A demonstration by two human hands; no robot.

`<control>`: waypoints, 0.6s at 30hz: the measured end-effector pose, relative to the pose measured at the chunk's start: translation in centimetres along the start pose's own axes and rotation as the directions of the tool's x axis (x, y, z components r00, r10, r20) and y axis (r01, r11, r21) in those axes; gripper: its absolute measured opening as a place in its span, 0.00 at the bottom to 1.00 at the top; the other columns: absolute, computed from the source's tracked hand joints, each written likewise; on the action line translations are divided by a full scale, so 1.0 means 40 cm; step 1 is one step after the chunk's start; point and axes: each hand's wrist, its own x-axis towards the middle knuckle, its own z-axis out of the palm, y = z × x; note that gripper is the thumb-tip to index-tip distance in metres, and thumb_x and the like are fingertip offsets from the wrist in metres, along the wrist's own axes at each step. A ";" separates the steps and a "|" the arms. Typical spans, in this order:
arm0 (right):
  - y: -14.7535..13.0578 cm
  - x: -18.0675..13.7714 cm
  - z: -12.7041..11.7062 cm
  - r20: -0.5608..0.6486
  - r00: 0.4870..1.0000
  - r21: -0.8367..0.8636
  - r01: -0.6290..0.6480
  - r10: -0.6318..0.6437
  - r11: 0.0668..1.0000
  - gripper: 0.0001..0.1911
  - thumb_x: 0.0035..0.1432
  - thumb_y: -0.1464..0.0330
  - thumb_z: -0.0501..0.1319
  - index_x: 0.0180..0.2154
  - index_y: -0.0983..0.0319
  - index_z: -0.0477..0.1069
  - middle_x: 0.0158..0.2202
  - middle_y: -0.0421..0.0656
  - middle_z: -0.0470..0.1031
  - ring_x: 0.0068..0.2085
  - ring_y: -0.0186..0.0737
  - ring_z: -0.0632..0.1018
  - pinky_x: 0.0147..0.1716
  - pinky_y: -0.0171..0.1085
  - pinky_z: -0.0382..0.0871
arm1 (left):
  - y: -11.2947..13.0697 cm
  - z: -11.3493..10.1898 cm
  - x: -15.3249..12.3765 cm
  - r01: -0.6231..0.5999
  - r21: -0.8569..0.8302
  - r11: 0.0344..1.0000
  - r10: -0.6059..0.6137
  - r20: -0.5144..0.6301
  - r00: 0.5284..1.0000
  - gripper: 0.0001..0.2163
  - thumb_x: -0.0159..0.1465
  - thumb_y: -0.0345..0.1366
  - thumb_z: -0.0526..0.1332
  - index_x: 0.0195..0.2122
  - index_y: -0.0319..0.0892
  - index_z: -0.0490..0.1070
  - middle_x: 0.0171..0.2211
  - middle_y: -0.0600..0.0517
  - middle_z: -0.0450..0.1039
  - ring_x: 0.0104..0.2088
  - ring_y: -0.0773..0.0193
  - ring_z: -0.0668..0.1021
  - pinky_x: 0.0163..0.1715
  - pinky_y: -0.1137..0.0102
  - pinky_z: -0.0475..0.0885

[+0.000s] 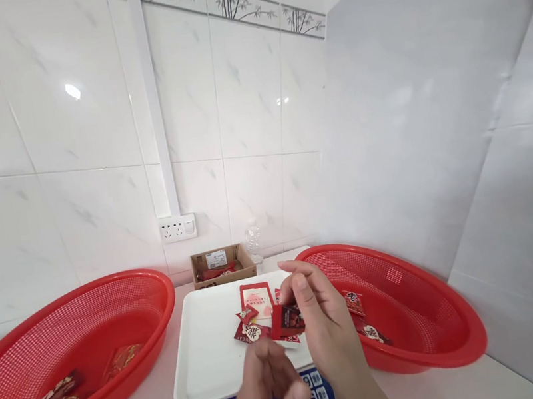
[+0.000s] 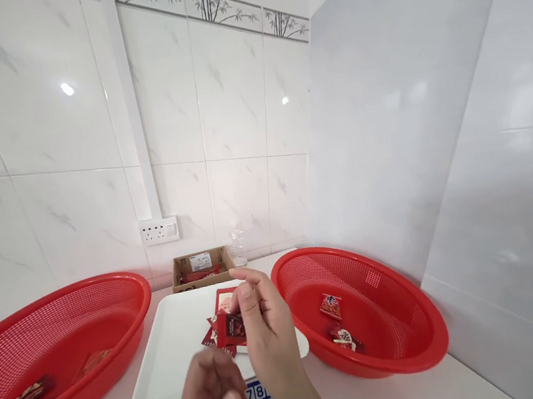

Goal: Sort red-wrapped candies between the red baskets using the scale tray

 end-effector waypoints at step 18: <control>-0.010 0.002 -0.026 0.384 0.917 -0.229 -0.015 0.105 0.973 0.23 0.63 0.51 0.52 0.24 0.61 0.63 0.21 0.37 0.60 0.24 0.32 0.61 0.23 0.33 0.56 | 0.141 -0.063 0.065 0.065 -0.089 0.994 -0.093 -0.371 0.924 0.16 0.62 0.51 0.60 0.39 0.44 0.77 0.33 0.51 0.77 0.32 0.63 0.75 0.35 0.73 0.72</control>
